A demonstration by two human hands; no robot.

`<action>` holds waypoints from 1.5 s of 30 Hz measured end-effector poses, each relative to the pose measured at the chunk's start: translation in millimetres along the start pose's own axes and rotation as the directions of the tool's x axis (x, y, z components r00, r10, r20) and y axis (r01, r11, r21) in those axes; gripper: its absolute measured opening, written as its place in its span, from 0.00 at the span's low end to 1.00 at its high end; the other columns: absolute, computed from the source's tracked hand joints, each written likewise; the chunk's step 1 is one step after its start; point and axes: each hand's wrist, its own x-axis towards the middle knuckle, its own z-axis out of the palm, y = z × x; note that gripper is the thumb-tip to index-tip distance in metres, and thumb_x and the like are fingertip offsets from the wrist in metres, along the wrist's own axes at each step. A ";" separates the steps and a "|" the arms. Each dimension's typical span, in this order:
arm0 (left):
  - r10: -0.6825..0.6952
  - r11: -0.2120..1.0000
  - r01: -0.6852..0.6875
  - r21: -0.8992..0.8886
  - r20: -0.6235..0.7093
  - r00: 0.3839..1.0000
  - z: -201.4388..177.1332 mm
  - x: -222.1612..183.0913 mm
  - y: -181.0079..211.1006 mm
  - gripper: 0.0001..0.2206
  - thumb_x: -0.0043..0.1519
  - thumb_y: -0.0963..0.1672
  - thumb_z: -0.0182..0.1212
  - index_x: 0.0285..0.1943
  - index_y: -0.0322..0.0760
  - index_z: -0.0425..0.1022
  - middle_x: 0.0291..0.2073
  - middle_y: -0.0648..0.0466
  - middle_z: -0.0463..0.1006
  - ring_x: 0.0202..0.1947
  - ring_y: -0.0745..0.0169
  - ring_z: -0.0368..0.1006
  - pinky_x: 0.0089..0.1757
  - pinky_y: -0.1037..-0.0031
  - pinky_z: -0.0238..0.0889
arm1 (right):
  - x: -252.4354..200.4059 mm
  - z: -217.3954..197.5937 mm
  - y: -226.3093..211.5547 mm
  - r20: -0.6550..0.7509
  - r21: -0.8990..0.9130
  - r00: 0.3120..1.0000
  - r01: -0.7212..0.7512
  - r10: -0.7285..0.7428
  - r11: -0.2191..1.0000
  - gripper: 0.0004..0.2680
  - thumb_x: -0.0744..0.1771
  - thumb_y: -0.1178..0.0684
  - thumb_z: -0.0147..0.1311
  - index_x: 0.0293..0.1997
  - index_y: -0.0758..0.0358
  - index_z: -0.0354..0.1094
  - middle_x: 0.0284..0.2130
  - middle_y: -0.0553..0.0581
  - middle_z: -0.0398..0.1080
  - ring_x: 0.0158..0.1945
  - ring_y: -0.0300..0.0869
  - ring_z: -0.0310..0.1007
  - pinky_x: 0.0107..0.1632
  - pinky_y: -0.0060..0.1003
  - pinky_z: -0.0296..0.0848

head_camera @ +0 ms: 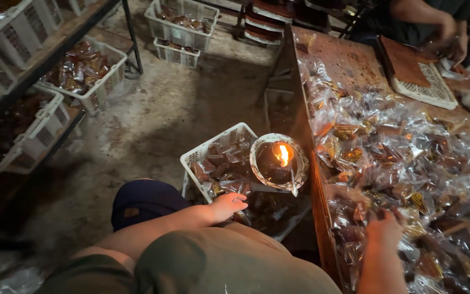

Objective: Sealing small plastic bags containing food items by folding the top edge and passing it through a candle flame.

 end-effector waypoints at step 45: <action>0.364 0.925 -0.357 -0.130 0.030 0.931 -2.0 -11.8 13.4 0.08 0.56 0.53 0.71 0.34 0.52 0.82 0.24 0.64 0.69 0.28 0.72 0.61 0.35 0.83 0.52 | -191.0 53.7 -146.0 0.514 0.674 0.784 -0.118 -0.348 0.729 0.14 0.68 0.52 0.55 0.62 0.53 0.73 0.22 0.50 0.65 0.21 0.37 0.59 0.26 0.33 0.64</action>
